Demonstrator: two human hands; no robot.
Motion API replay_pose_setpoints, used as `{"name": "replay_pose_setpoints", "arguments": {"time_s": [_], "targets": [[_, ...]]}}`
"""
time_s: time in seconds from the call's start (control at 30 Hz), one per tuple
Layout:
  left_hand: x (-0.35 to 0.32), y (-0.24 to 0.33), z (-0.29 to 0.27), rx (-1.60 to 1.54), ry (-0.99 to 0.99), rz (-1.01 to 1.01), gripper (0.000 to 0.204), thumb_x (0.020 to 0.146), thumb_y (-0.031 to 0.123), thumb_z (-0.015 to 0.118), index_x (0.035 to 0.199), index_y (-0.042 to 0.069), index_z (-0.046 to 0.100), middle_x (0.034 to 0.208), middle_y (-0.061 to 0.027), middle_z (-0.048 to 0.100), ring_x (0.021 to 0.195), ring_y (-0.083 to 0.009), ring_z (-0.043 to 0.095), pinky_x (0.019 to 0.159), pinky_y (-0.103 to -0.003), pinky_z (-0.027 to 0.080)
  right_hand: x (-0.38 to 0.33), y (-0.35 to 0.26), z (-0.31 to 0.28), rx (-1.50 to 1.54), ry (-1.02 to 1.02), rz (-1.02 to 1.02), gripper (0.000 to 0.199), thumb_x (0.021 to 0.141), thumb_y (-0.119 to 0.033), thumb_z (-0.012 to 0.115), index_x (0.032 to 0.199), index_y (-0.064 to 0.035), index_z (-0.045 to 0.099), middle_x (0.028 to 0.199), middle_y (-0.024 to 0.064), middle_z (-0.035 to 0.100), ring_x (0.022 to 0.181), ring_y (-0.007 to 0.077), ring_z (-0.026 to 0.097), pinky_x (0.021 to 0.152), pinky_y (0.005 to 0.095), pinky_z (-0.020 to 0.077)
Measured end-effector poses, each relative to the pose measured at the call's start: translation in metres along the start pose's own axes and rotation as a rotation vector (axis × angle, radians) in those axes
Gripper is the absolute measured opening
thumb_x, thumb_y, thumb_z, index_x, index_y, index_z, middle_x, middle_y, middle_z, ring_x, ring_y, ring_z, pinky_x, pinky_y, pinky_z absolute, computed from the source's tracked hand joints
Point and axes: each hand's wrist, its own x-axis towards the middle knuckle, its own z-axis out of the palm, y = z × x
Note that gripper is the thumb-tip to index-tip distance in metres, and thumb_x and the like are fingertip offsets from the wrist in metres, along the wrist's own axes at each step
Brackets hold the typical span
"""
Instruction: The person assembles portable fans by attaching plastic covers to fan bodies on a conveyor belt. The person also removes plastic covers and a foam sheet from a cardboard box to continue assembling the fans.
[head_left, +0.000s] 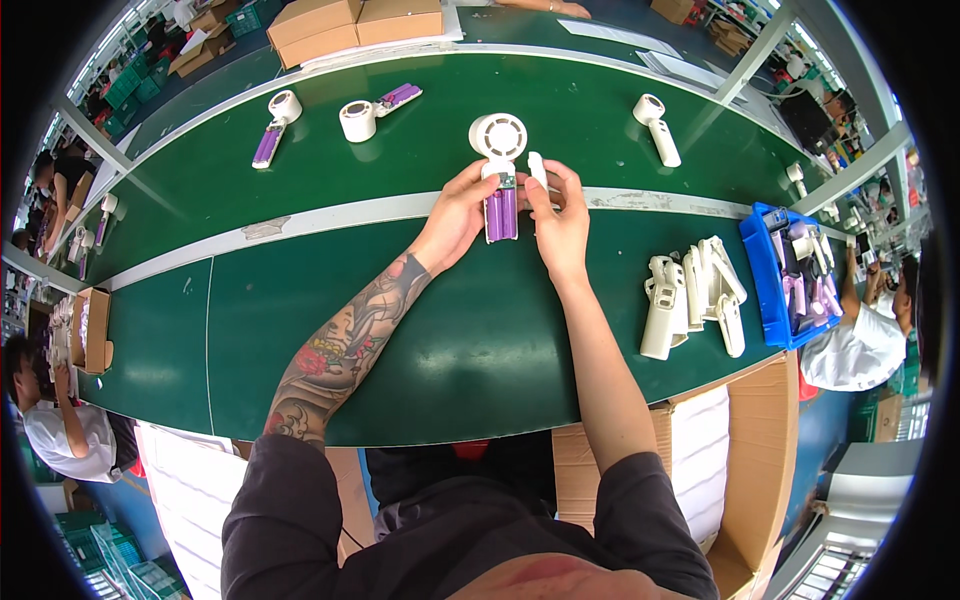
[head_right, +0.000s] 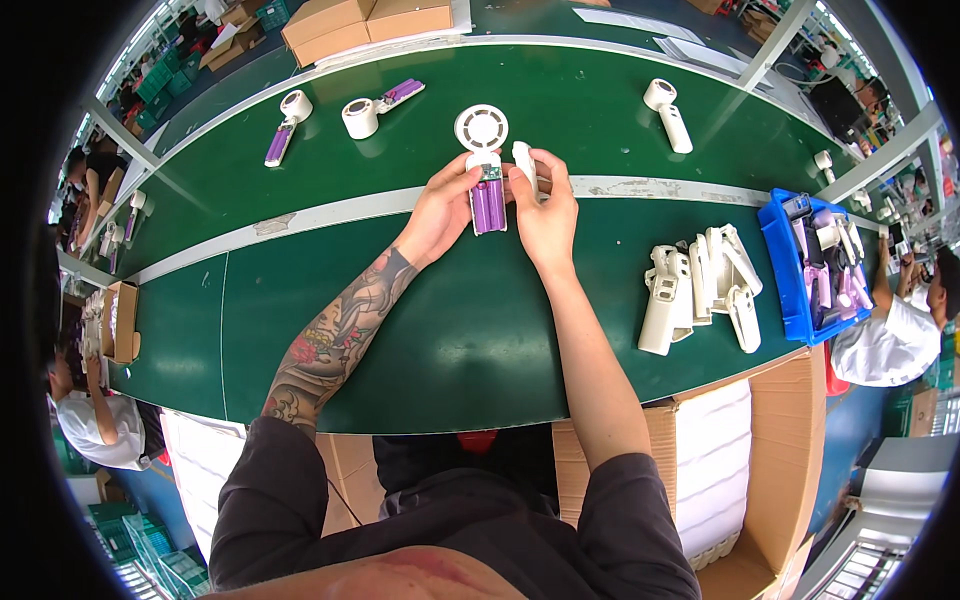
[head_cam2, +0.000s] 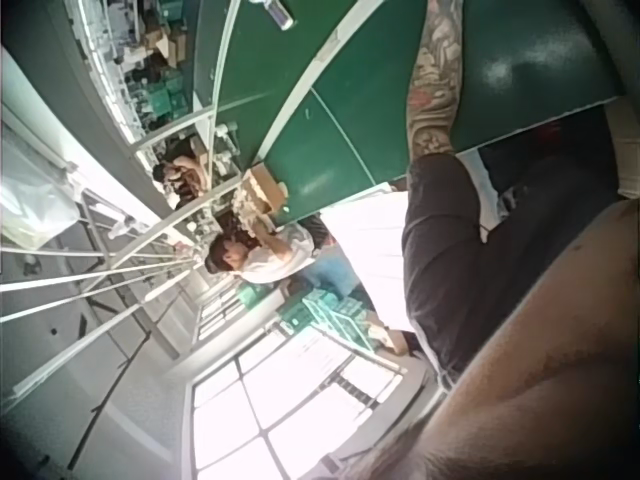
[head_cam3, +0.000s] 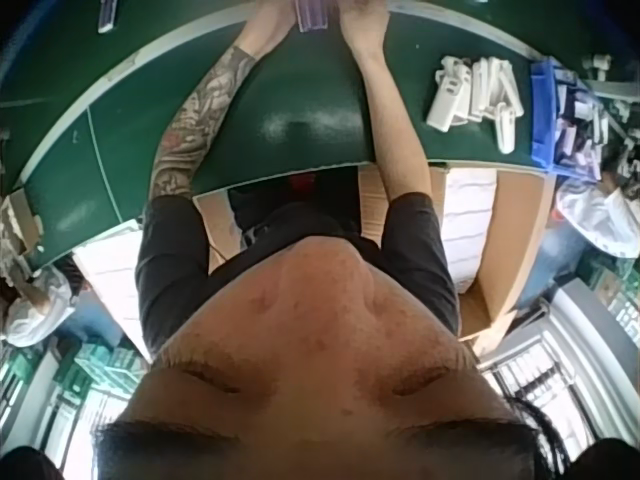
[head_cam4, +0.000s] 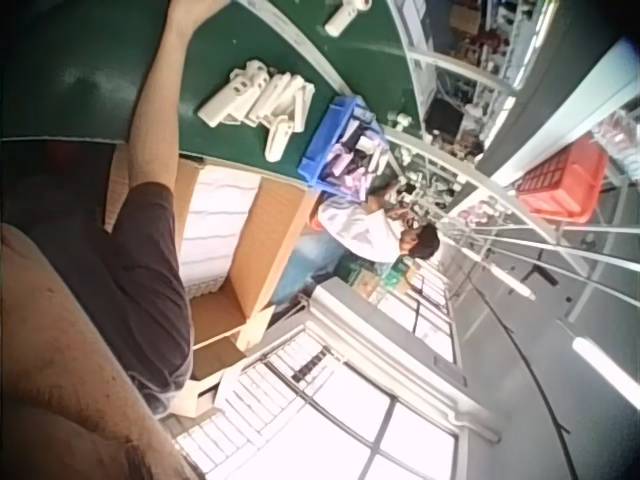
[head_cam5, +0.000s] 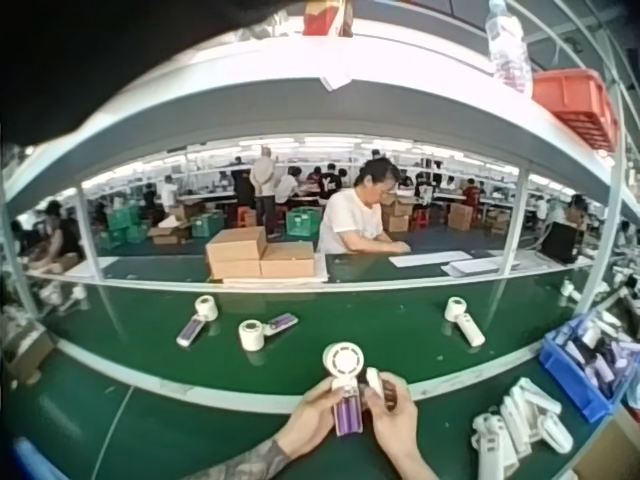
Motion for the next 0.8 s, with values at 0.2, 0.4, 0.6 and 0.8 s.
{"name": "replay_pose_setpoints", "arguments": {"time_s": [0.2,0.4,0.6,0.8], "targets": [[0.004,-0.003,-0.005,-0.016,0.088,0.054,0.032,0.105,0.017,0.049,0.134,0.004,0.053,0.119,-0.0094,0.062,0.102,-0.0149,0.061,0.089,-0.029,0.049,-0.009,-0.012,0.009,-0.140,-0.024,-0.143,0.035,0.093,-0.013,0.068,0.126,-0.0070,0.057,0.117,0.0100,0.065,0.094,0.0206,0.065,0.079,0.0336,0.0538],[0.002,-0.003,-0.001,-0.121,0.102,0.018,0.032,0.106,0.021,0.048,0.133,0.004,0.053,0.118,-0.0081,0.062,0.103,-0.0142,0.060,0.089,-0.029,0.049,-0.015,-0.016,0.016,-0.486,0.009,-0.288,0.038,0.087,-0.016,0.071,0.123,-0.0108,0.060,0.120,0.0093,0.065,0.097,0.0271,0.066,0.080,0.0370,0.0549],[0.003,-0.008,-0.003,-0.032,0.036,0.055,0.032,0.106,0.022,0.048,0.133,0.005,0.053,0.118,-0.0076,0.062,0.105,-0.0134,0.059,0.089,-0.028,0.048,-0.021,-0.018,0.022,-0.690,0.020,-0.357,0.044,0.086,-0.017,0.071,0.128,-0.0134,0.060,0.122,0.0089,0.064,0.101,0.0288,0.066,0.082,0.0382,0.0552],[0.003,-0.007,-0.002,0.108,0.042,0.109,0.032,0.105,0.015,0.051,0.135,0.004,0.052,0.121,-0.0102,0.061,0.108,-0.0136,0.059,0.091,-0.028,0.048,-0.017,-0.004,0.018,-0.754,-0.048,-0.467,0.051,0.087,-0.015,0.070,0.136,-0.0120,0.057,0.126,0.0115,0.063,0.105,0.0309,0.066,0.085,0.0378,0.0554]]}}
